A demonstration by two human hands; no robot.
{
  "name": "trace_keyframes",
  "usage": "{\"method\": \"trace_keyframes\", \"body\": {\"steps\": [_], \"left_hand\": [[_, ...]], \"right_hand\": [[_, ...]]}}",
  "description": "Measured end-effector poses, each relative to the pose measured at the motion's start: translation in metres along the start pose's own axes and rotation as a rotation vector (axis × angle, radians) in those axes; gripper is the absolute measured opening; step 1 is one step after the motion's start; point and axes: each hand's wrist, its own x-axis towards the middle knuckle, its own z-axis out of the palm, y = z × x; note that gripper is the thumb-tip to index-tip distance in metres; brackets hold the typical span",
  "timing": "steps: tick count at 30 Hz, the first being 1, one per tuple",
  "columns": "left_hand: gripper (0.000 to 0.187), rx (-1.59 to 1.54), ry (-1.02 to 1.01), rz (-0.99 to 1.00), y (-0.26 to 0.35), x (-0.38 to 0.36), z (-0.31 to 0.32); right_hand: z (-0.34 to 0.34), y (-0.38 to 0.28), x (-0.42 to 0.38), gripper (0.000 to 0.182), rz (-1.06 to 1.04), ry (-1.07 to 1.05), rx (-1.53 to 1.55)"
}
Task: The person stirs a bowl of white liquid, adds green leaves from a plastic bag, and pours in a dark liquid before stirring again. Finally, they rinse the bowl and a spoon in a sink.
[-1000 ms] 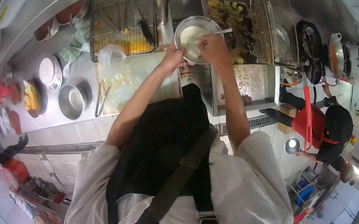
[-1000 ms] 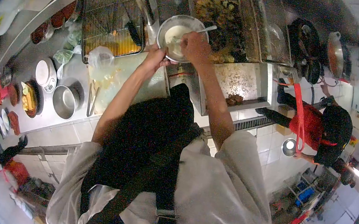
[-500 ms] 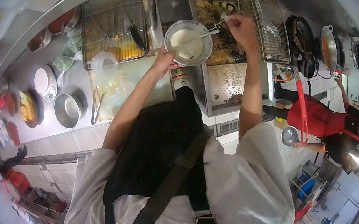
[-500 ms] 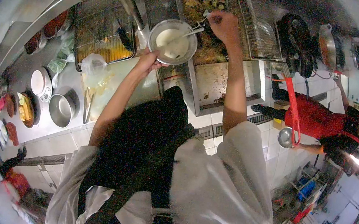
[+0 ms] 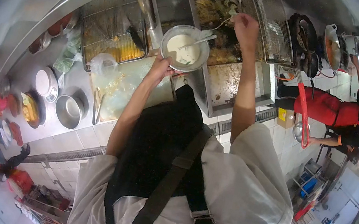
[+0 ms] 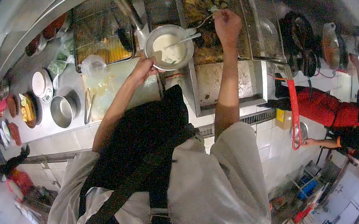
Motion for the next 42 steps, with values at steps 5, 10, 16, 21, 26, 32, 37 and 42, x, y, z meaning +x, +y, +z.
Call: {"method": "trace_keyframes", "body": {"steps": [5,10,16,21,26,32,37,42], "left_hand": [[0.035,0.086,-0.014,-0.033,0.000,0.012,-0.003],[0.037,0.047,0.006,-0.068,0.009,0.007,0.000],[0.055,0.062,-0.002,-0.019,0.014,-0.010,-0.016],[0.046,0.031,0.073,-0.004,0.014,-0.020,-0.020],[0.048,0.008,0.083,0.036,0.007,-0.021,-0.015],[0.053,-0.035,0.068,0.028,0.006,-0.028,-0.007],[0.057,-0.049,0.069,0.029,0.007,-0.028,-0.006],[0.052,-0.048,0.023,0.072,0.011,-0.030,-0.002]], "right_hand": [[-0.033,-0.023,0.007,0.023,-0.043,0.016,-0.018],[-0.024,-0.003,0.009,0.022,-0.111,-0.012,-0.116],[0.063,0.095,0.004,0.023,-0.004,-0.152,-0.493],[0.032,-0.007,-0.044,0.023,-0.073,-0.177,-0.423],[0.050,-0.050,-0.109,0.029,-0.286,-0.591,-0.230],[0.102,-0.026,-0.136,0.021,-0.417,-0.605,-0.630],[0.088,-0.032,-0.135,0.019,-0.361,-0.641,-0.522],[0.036,-0.074,-0.124,0.022,-0.329,-0.596,-0.345]]}}
